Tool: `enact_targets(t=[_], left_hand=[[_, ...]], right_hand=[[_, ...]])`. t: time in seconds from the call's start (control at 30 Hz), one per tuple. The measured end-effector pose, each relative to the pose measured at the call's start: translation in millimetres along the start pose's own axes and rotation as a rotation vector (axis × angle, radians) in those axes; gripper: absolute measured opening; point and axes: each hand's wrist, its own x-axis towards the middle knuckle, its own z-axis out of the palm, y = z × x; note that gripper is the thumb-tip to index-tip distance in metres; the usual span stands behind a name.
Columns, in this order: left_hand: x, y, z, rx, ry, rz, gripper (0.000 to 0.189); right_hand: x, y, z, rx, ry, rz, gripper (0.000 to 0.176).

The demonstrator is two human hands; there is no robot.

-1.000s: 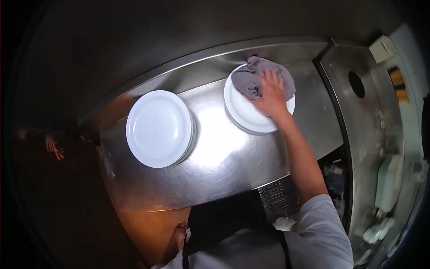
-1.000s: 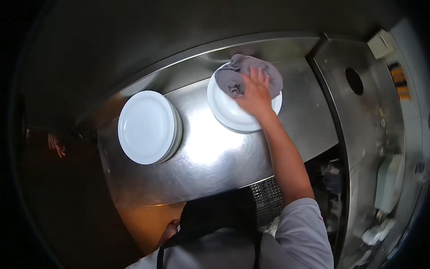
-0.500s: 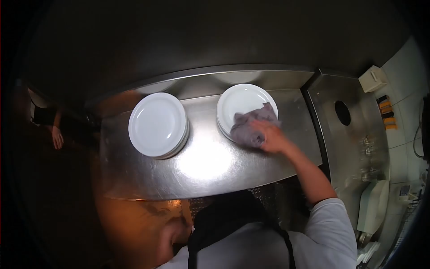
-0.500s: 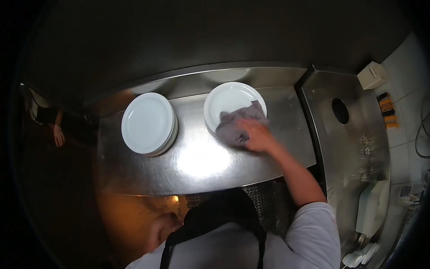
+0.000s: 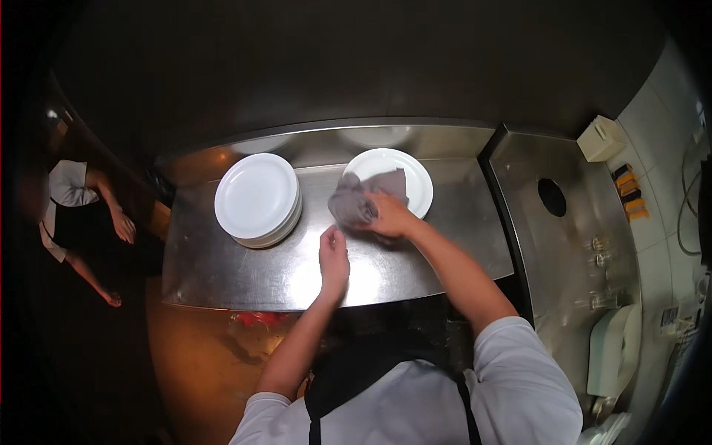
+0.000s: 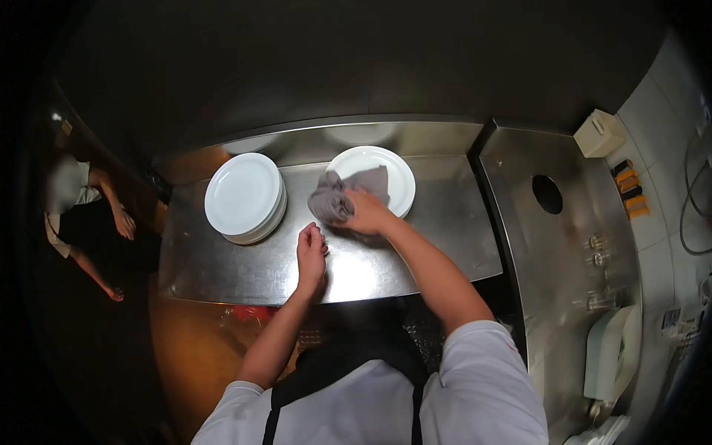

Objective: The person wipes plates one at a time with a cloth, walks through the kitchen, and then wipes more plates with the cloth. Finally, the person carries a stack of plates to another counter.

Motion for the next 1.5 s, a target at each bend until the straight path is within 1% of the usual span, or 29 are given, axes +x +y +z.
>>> enact_targets(t=[0.03, 0.07, 0.13, 0.17, 0.23, 0.27, 0.3, 0.33, 0.37, 0.47, 0.5, 0.57, 0.6, 0.63, 0.67, 0.73, 0.77, 0.83, 0.87, 0.93, 0.97, 1.03, 1.07, 1.1, 1.17, 1.27, 1.37, 1.47, 1.5], left_hand=[[15, -17, 0, 0.028, 0.017, 0.03, 0.043], [31, -34, 3, 0.056, 0.035, 0.062, 0.045], [40, -14, 30, 0.169, 0.077, 0.094, 0.05], [45, -4, 43, 0.228, 0.099, 0.104, 0.052], [67, -7, 57, 0.419, 0.085, 0.185, 0.052], [75, -11, 62, 0.521, 0.074, 0.226, 0.053], [71, 0, 72, 0.545, 0.131, 0.202, 0.054], [72, 1, 77, 0.482, 0.134, 0.187, 0.053], [70, 1, 81, 0.418, 0.139, 0.175, 0.052], [57, 13, 92, 0.206, 0.15, 0.122, 0.052], [52, 20, 97, 0.125, 0.152, 0.108, 0.053], [53, 36, 88, -0.119, 0.007, -0.052, 0.066], [56, 47, 83, -0.235, -0.068, -0.131, 0.073], [57, 62, 83, -0.179, -0.155, -0.14, 0.099], [57, 71, 85, -0.196, -0.06, -0.208, 0.104], [62, 81, 84, -0.296, 0.035, -0.277, 0.106], [69, 80, 78, -0.306, 0.02, -0.276, 0.101], [88, 72, 66, -0.335, -0.015, -0.266, 0.091], [91, 80, 77, -0.085, 0.001, -0.197, 0.086], [94, 100, 102, 0.413, 0.035, -0.049, 0.075], [116, 75, 92, 0.606, 0.192, 0.07, 0.056], [140, 49, 77, 0.853, 0.207, 0.188, 0.051], [145, 45, 75, 0.979, 0.214, 0.244, 0.049], [137, 54, 89, 1.024, 0.283, 0.255, 0.043], [127, 67, 96, 1.046, 0.294, 0.281, 0.041], [112, 78, 97, 1.062, 0.288, 0.334, 0.037], [101, 98, 109, 0.993, 0.332, 0.416, 0.037], [76, 116, 134, 0.877, 0.344, 0.521, 0.036], [73, 120, 137, 0.84, 0.338, 0.569, 0.036]], right_hand=[[-18, -1, -12, -0.007, -0.035, -0.029, 0.086], [-32, 0, -28, 0.008, -0.118, -0.05, 0.084], [-48, 12, -57, 0.036, -0.286, -0.089, 0.081], [-53, 26, -64, -0.016, -0.229, -0.076, 0.076], [-58, 58, -73, -0.109, -0.118, -0.049, 0.068], [-52, 71, -77, -0.153, -0.094, -0.047, 0.067], [-40, 84, -83, -0.196, -0.065, -0.046, 0.066], [-26, 93, -91, -0.237, -0.034, -0.045, 0.066], [-11, 99, -94, -0.267, -0.051, -0.032, 0.071], [27, 107, -72, -0.335, 0.21, -0.202, 0.082], [37, 97, -68, -0.324, 0.208, -0.219, 0.083], [52, 71, -60, -0.3, 0.203, -0.24, 0.086], [56, 62, -56, -0.257, 0.141, -0.287, 0.084], [55, 51, -55, -0.217, 0.105, -0.333, 0.083], [51, 42, -52, -0.178, 0.071, -0.375, 0.082], [35, 36, -40, -0.129, 0.042, -0.43, 0.082], [21, 38, -38, -0.043, 0.027, -0.467, 0.077], [-16, 46, -51, -0.006, -0.066, -0.499, 0.074], [-32, 52, -62, 0.013, -0.111, -0.517, 0.073], [-61, 74, -86, 0.008, -0.092, -0.456, 0.071], [-70, 85, -95, 0.004, -0.083, -0.425, 0.07], [-72, 102, -100, 0.006, 0.095, -0.319, 0.07], [-70, 107, -98, 0.01, 0.183, -0.264, 0.069], [-63, 109, -93, 0.076, 0.256, -0.159, 0.069], [-46, 105, -83, 0.209, 0.404, 0.056, 0.069], [-37, 93, -76, 0.408, 0.511, 0.241, 0.069], [-34, 97, -72, 0.453, 0.591, 0.2, 0.067], [-37, 102, -76, 0.521, 0.747, 0.114, 0.064], [-43, 97, -82, 0.499, 0.848, 0.054, 0.058]])
